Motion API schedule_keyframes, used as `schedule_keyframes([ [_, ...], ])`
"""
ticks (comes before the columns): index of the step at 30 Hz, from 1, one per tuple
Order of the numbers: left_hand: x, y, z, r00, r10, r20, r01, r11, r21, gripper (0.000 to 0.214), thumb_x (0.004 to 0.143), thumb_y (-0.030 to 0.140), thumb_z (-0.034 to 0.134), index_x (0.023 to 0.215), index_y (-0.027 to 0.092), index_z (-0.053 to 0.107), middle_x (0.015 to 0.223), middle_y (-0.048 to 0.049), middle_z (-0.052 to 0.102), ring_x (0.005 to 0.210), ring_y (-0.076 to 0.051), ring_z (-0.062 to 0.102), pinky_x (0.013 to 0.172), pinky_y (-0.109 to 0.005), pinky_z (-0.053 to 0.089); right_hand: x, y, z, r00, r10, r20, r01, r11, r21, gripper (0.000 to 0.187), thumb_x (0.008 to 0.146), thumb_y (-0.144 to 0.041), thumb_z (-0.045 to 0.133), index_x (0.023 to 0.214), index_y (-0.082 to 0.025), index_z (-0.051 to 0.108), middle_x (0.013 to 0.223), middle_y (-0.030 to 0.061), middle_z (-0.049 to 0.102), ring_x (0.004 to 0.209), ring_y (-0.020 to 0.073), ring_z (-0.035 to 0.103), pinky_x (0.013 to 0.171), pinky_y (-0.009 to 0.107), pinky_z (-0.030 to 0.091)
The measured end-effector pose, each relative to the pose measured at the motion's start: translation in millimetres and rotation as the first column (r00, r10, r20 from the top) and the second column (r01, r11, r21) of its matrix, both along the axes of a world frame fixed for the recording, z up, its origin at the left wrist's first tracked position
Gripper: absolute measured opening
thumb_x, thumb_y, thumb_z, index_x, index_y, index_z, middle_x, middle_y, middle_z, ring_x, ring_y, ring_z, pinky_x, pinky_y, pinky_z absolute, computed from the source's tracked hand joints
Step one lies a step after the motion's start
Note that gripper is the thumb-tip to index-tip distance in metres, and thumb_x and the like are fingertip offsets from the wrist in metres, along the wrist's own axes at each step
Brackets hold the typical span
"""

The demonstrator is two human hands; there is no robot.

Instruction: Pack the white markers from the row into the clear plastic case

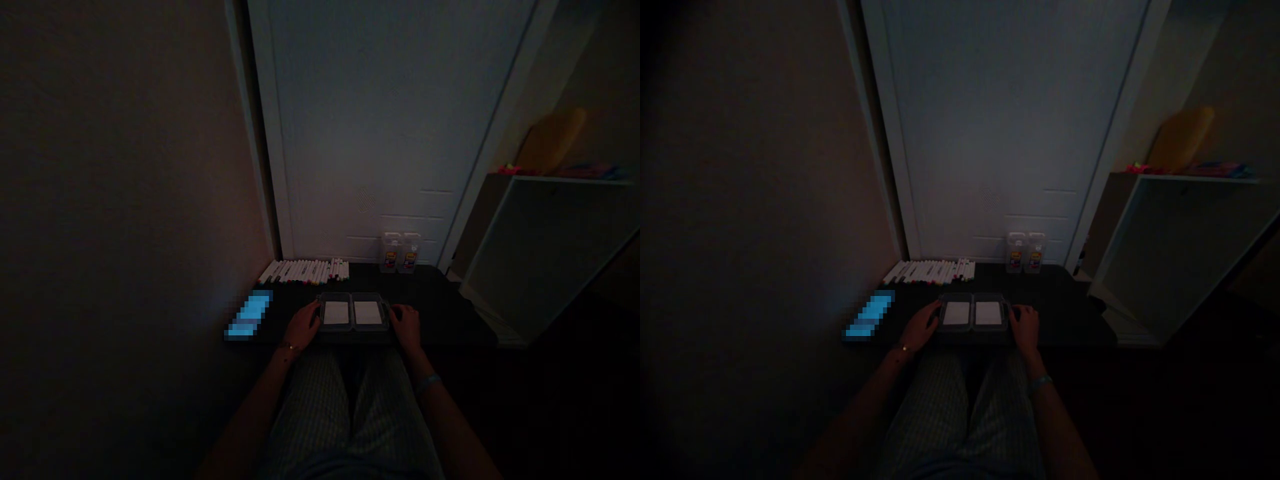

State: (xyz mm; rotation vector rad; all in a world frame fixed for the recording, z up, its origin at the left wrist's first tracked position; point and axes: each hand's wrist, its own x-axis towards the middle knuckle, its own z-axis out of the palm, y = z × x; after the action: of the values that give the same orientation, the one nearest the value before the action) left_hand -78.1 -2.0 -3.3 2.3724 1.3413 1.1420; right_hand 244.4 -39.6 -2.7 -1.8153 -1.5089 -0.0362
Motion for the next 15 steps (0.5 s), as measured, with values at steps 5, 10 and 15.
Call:
schedule_keyframes([
  [5, 0, 10, -3.4, 0.999, -0.028, -0.021, 0.027, 0.999, -0.023, 0.042, 0.084, 0.031, 0.045, 0.125, 0.020, 0.050, 0.135, -0.0079, 0.046, 0.126, -0.021, 0.040, 0.107, -0.039, 0.026, -4, 0, -3.1, 0.997, 0.011, 0.079, -0.008, 0.999, -0.031, 0.039, 0.088, -0.033, 0.034, 0.112, -0.016, 0.061, 0.118, 0.0119, 0.058, 0.113, 0.0249, 0.047, 0.095, 0.037, 0.029],
  [10, 4, 8, -6.0, 0.993, 0.034, -0.116, -0.036, 0.999, -0.011, 0.044, 0.087, 0.030, 0.039, 0.130, 0.019, 0.045, 0.142, -0.0081, 0.037, 0.131, -0.023, 0.032, 0.107, -0.040, 0.023, -10, -1, -5.1, 0.961, 0.001, 0.276, 0.045, 0.986, -0.159, 0.045, 0.091, -0.026, 0.026, 0.129, -0.016, 0.048, 0.137, 0.0101, 0.043, 0.128, 0.0265, 0.034, 0.102, 0.043, 0.022],
  [15, 4, 9, -7.3, 0.991, 0.044, -0.129, -0.049, 0.998, -0.034, 0.049, 0.088, 0.029, 0.038, 0.135, 0.017, 0.036, 0.143, -0.0110, 0.034, 0.131, -0.023, 0.033, 0.106, -0.040, 0.024, -11, -4, -2.8, 0.940, 0.003, 0.342, 0.066, 0.979, -0.191, 0.047, 0.090, -0.023, 0.024, 0.132, -0.015, 0.044, 0.139, 0.0099, 0.040, 0.129, 0.0262, 0.033, 0.102, 0.044, 0.022],
])
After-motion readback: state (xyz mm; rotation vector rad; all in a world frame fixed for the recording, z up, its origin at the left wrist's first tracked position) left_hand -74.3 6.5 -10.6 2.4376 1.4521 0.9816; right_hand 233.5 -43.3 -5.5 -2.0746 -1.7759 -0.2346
